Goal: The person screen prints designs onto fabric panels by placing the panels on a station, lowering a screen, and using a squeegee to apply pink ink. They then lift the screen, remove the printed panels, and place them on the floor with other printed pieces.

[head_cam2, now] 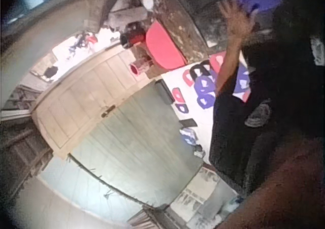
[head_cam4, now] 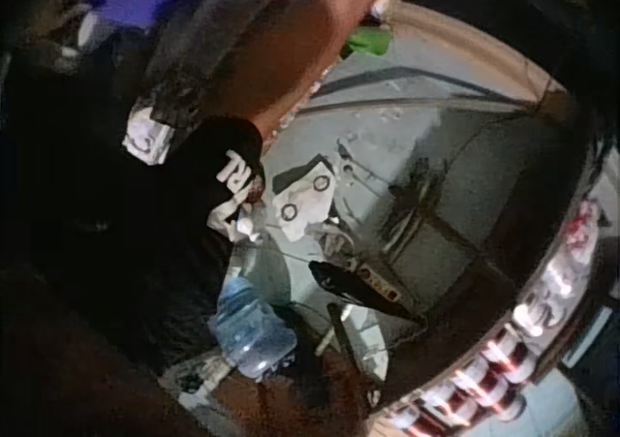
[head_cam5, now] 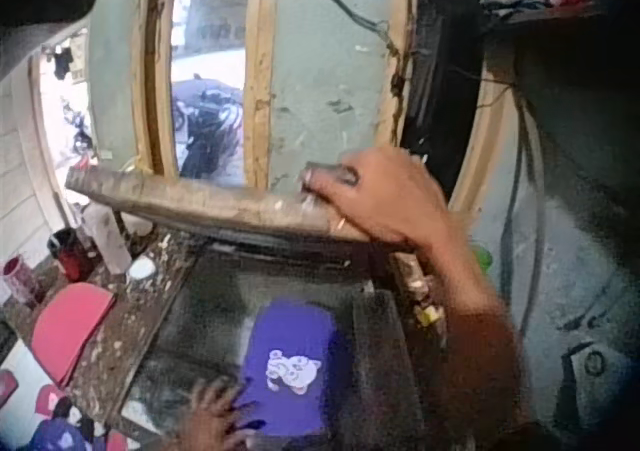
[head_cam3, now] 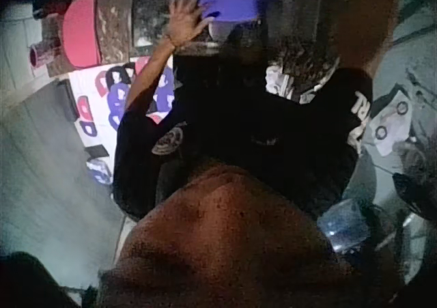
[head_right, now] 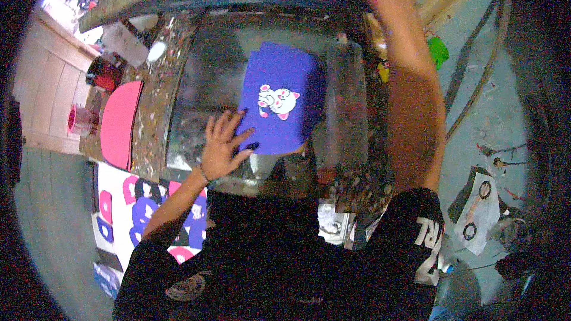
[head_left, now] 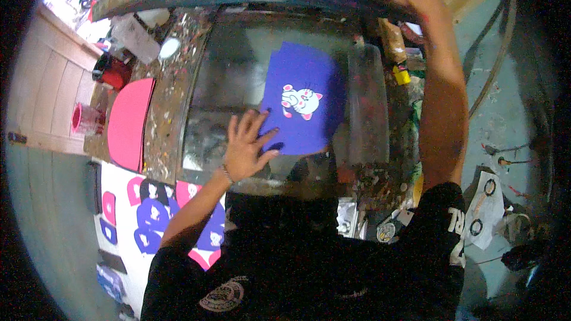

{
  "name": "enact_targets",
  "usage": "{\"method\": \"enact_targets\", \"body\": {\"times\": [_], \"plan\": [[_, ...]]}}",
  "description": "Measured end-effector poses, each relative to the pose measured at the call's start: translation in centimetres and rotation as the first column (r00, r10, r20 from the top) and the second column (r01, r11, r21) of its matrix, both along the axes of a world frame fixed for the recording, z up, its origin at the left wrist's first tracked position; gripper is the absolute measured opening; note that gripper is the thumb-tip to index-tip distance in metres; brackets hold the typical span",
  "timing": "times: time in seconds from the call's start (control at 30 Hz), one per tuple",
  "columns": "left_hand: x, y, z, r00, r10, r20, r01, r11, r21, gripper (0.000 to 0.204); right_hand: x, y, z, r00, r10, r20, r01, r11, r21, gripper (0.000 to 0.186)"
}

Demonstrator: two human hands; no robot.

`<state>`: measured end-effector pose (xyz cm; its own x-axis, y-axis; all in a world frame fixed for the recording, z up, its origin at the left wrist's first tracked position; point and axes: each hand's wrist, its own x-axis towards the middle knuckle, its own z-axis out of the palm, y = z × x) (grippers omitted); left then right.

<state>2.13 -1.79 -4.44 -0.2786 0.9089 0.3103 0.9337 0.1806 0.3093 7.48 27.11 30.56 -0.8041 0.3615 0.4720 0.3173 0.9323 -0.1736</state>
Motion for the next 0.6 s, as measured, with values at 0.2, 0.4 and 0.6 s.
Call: {"method": "enact_targets", "body": {"times": [0.2,0.4,0.6], "plan": [[-0.1,-13.9,0.5,0.949,0.314,0.038,-0.305,0.941,-0.148,0.056,-0.3,1.2,-1.1,0.994,-0.019,-0.107,0.027,0.997,0.079,0.057],[5.5,-20.0,-4.8,-0.210,0.352,0.912,-0.885,0.328,-0.331,0.065,-1.2,8.5,-2.1,0.985,0.167,0.045,-0.173,0.967,0.186,0.051],[7.2,-18.2,-0.8,-0.284,0.046,0.958,-0.822,0.502,-0.268,0.020,-4.2,11.7,-2.0,0.967,0.217,0.133,-0.247,0.928,0.279,0.046]]}}
